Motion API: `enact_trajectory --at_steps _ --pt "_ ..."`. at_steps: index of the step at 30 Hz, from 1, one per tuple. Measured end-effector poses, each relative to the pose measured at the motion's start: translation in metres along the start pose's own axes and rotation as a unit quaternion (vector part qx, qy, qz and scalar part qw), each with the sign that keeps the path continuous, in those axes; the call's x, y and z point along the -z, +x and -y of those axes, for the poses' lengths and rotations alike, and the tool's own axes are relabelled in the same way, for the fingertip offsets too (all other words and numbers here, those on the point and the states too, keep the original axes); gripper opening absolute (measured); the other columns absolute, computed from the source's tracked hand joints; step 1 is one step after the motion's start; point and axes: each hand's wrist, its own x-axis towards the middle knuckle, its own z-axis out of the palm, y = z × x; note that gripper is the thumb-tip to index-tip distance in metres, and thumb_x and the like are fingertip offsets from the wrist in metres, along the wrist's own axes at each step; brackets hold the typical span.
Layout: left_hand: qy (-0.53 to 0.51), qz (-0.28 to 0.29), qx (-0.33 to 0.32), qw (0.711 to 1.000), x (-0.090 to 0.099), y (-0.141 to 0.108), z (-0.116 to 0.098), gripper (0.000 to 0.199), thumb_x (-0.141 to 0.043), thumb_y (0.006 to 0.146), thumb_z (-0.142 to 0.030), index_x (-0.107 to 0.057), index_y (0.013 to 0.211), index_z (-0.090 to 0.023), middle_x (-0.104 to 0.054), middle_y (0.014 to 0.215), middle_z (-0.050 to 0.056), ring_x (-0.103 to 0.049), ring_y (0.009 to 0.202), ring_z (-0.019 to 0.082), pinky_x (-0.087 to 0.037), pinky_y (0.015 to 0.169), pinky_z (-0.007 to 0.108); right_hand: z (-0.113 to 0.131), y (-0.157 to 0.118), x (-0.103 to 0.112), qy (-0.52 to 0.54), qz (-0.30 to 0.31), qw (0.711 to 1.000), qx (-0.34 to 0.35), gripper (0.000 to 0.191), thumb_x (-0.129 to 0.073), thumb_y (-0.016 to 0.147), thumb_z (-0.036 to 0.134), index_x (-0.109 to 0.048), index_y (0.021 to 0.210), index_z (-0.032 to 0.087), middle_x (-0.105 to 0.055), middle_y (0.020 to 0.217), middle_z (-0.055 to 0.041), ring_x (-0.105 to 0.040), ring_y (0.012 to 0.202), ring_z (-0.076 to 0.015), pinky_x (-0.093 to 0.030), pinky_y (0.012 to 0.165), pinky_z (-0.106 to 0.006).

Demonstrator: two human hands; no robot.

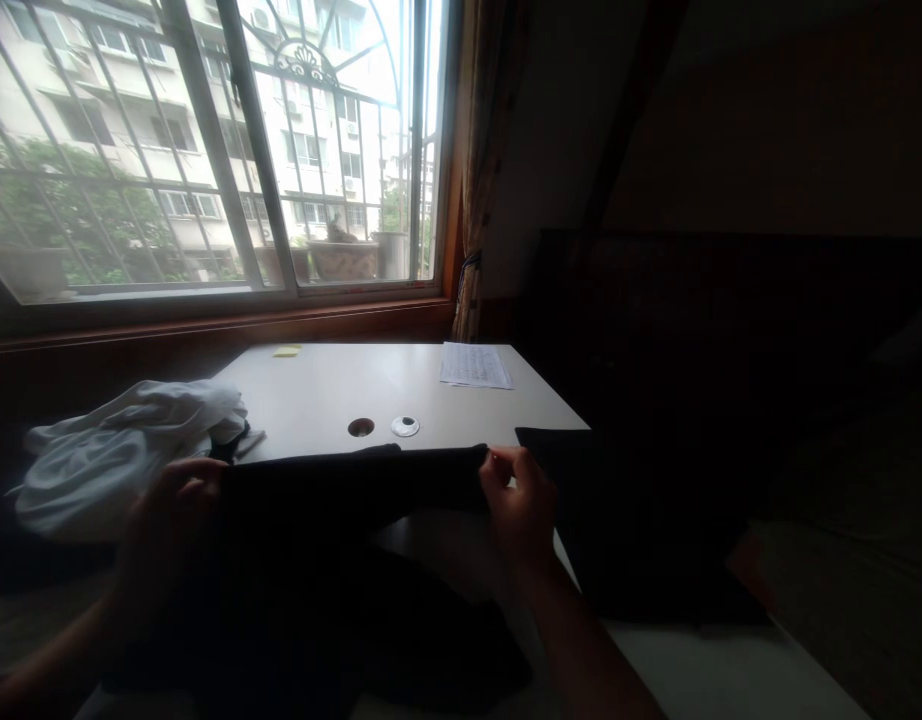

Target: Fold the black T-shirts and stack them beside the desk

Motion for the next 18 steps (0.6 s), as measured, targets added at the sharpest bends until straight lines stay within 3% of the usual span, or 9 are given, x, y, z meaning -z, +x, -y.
enact_trajectory --at_steps 2,5,7,9,11,13,16,18 --pt "-0.022 0.034 -0.021 0.999 -0.009 -0.001 0.002 0.025 -0.049 0.097 -0.044 -0.059 0.104 -0.022 -0.068 0.075 -0.001 -0.064 0.059 0.017 -0.05 0.054 0.025 0.004 -0.004 -0.004 0.022 0.039 0.999 -0.017 0.013 -0.058 0.095 0.033 -0.064 0.099 0.023 -0.072 0.088 -0.0027 -0.069 0.076 -0.0182 -0.054 0.073 -0.032" --pt "-0.066 0.078 -0.079 0.992 -0.022 -0.002 0.006 0.027 -0.05 0.099 -0.039 -0.056 0.119 -0.023 -0.069 0.106 0.006 -0.07 0.083 0.02 -0.056 0.065 0.028 0.004 -0.005 -0.007 0.038 0.075 0.995 -0.055 0.017 -0.056 0.096 0.037 -0.063 0.102 0.023 -0.073 0.093 -0.0046 -0.07 0.081 -0.0197 -0.055 0.074 -0.032" --pt "-0.073 0.114 -0.132 0.982 -0.028 -0.004 0.006 0.039 -0.056 0.098 -0.039 -0.049 0.133 -0.025 -0.061 0.13 0.011 -0.067 0.105 0.024 -0.059 0.079 0.034 0.001 -0.004 -0.007 0.05 0.073 0.993 -0.084 0.021 -0.055 0.096 0.041 -0.062 0.104 0.023 -0.072 0.096 -0.0057 -0.07 0.084 -0.0211 -0.056 0.074 -0.034" --pt "-0.051 0.163 -0.164 0.972 -0.031 -0.008 0.005 0.057 -0.064 0.093 -0.04 -0.04 0.144 -0.028 -0.055 0.138 0.011 -0.063 0.115 0.028 -0.058 0.089 0.04 -0.003 -0.002 -0.005 0.066 0.048 0.99 -0.115 0.025 -0.055 0.096 0.044 -0.061 0.107 0.022 -0.072 0.098 -0.0065 -0.07 0.087 -0.0227 -0.056 0.077 -0.037" --pt "-0.017 0.223 -0.165 0.961 -0.033 -0.012 0.003 0.07 -0.068 0.09 -0.039 -0.033 0.15 -0.032 -0.054 0.14 0.01 -0.064 0.114 0.03 -0.058 0.089 0.041 -0.007 0.0 -0.004 0.076 0.009 0.987 -0.143 0.027 -0.056 0.095 0.046 -0.06 0.108 0.022 -0.071 0.099 -0.0074 -0.07 0.088 -0.0241 -0.056 0.079 -0.04" --pt "0.009 0.277 -0.153 0.949 -0.035 -0.016 0.003 0.069 -0.065 0.091 -0.034 -0.033 0.152 -0.035 -0.056 0.139 0.009 -0.067 0.109 0.029 -0.059 0.086 0.04 -0.011 0.003 -0.004 0.091 -0.029 0.982 -0.164 0.029 -0.057 0.094 0.047 -0.058 0.108 0.022 -0.071 0.102 -0.009 -0.07 0.091 -0.0255 -0.056 0.08 -0.042" --pt "0.023 0.325 -0.14 0.935 -0.037 -0.02 0.007 0.046 -0.056 0.093 -0.027 -0.053 0.138 -0.034 -0.064 0.127 0.007 -0.07 0.097 0.027 -0.059 0.079 0.036 -0.017 0.005 -0.007 0.15 -0.033 0.972 -0.18 0.028 -0.056 0.094 0.047 -0.055 0.108 0.023 -0.071 0.11 -0.0117 -0.069 0.099 -0.0274 -0.056 0.085 -0.044" --pt "0.017 0.34 -0.129 0.931 -0.039 -0.021 0.01 0.032 -0.051 0.094 -0.027 -0.063 0.123 -0.031 -0.067 0.118 0.007 -0.071 0.088 0.025 -0.058 0.074 0.033 -0.019 0.003 -0.011 0.18 0.009 0.967 -0.182 0.025 -0.054 0.094 0.045 -0.054 0.108 0.024 -0.072 0.115 -0.0116 -0.069 0.105 -0.0275 -0.055 0.09 -0.045"
